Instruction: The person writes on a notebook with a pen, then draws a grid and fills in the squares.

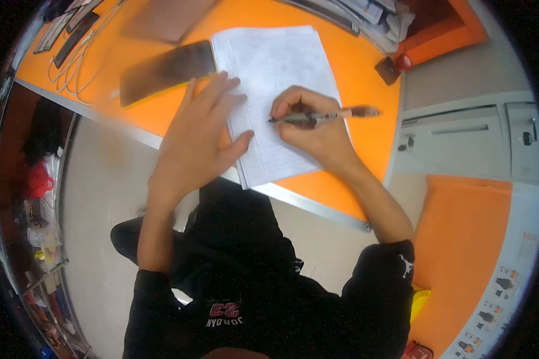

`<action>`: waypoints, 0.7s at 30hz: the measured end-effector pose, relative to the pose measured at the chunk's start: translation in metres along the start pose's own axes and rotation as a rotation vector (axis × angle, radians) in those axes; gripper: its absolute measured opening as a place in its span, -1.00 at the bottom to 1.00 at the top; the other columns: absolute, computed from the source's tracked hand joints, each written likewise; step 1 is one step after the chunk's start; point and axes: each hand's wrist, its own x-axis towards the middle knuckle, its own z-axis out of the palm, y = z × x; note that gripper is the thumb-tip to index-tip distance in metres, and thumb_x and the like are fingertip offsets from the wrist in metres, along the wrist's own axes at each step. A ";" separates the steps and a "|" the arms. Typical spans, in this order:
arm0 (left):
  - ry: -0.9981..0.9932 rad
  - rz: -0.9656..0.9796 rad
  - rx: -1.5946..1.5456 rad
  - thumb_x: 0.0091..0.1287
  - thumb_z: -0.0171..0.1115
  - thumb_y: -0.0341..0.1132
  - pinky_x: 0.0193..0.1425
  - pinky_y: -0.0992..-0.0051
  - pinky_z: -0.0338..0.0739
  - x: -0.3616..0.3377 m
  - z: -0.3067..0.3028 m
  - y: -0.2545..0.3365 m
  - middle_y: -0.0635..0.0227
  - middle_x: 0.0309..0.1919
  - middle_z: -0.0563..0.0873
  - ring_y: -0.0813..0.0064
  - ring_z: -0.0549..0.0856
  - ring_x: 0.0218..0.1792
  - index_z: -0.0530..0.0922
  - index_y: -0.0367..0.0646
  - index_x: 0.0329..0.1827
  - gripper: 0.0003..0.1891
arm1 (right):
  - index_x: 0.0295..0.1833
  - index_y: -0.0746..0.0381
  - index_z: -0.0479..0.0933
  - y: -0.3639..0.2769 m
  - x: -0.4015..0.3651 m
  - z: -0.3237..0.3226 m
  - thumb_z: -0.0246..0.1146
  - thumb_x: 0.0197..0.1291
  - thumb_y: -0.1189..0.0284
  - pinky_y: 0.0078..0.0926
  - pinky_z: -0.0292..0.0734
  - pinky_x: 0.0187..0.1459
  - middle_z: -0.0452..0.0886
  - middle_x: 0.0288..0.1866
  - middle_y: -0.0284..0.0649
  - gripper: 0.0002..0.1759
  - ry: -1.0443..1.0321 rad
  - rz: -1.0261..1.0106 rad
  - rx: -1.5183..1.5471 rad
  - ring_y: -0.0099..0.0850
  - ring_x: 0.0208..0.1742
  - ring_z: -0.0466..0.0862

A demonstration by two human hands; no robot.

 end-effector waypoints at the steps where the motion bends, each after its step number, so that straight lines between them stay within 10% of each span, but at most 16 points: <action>1: -0.005 0.006 -0.014 0.19 0.47 -0.23 0.66 -0.01 0.09 0.001 -0.001 0.000 0.08 0.33 0.57 0.05 0.43 0.47 0.58 -0.22 0.12 -0.53 | -0.26 0.28 0.57 -0.001 0.001 -0.002 0.35 0.06 0.65 -0.65 0.49 -0.06 0.64 -0.23 -0.33 -0.86 -0.027 -0.075 -0.009 -0.61 -0.19 0.58; 21: 0.086 -0.048 -0.037 0.19 0.45 -0.20 0.60 0.15 0.25 -0.006 0.011 -0.008 0.18 0.37 0.56 0.07 0.51 0.40 0.64 -0.16 0.09 -0.57 | -0.23 0.30 0.63 0.003 -0.005 0.016 0.41 0.08 0.53 -0.70 0.43 -0.25 0.66 -0.34 -0.33 -0.86 -0.030 0.009 -0.109 -0.65 -0.30 0.55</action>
